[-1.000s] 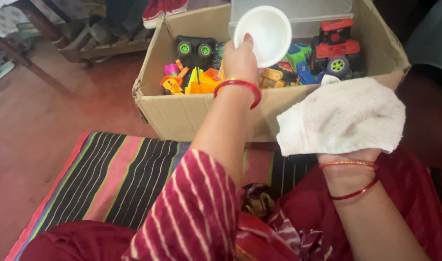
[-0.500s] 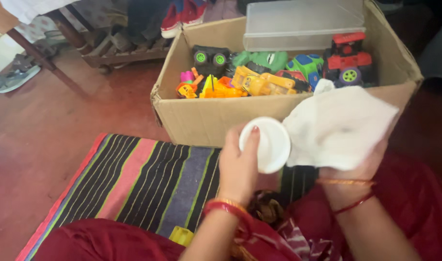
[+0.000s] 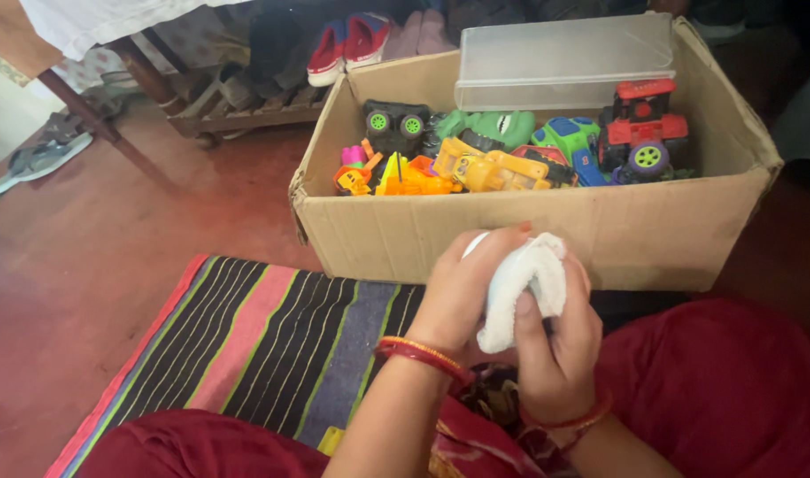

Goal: The person sits on a mat and sorts various toys from a pile into a cardboard box. They handle items such as a green mask, toy vehicles, and pop-it toys, placing them into the box. Later, they wipe a yellow toy excavator with a white cloth.

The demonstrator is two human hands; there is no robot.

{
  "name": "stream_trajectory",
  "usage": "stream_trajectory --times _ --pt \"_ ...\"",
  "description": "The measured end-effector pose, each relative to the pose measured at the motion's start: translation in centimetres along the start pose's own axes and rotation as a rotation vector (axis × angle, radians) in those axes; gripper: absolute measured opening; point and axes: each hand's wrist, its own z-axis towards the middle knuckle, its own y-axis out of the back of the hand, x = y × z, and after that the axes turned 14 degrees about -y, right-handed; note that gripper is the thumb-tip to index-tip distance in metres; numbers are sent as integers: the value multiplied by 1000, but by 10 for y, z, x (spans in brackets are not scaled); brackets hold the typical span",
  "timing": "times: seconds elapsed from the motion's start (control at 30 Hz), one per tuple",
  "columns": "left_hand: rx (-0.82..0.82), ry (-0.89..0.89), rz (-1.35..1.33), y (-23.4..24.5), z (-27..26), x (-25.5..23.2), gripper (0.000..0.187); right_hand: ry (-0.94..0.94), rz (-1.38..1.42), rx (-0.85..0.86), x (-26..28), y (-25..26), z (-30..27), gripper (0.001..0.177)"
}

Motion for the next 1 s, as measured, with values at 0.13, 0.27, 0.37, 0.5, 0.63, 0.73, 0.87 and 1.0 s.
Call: stream_trajectory --times 0.13,0.27,0.37,0.5,0.63,0.73,0.87,1.0 --pt "244 113 -79 22 29 9 36 389 -360 116 14 3 8 52" --pt "251 151 -36 43 40 11 35 484 -387 135 21 -2 8 62" --pt "282 -829 969 33 29 13 34 280 -276 73 11 -11 6 65" --pt "-18 -562 510 0 -14 21 36 -409 376 210 -11 -3 11 47" --pt "-91 -542 671 3 -30 28 40 -987 759 427 -25 4 28 34" --pt "-266 -209 504 9 -21 40 50 -1012 832 418 -30 -2 31 25" --pt "-176 -95 475 24 -5 45 57 -1005 850 268 -36 -7 36 22" --pt "-320 -152 583 -1 -28 39 53 -933 686 29 -49 -1 39 26"
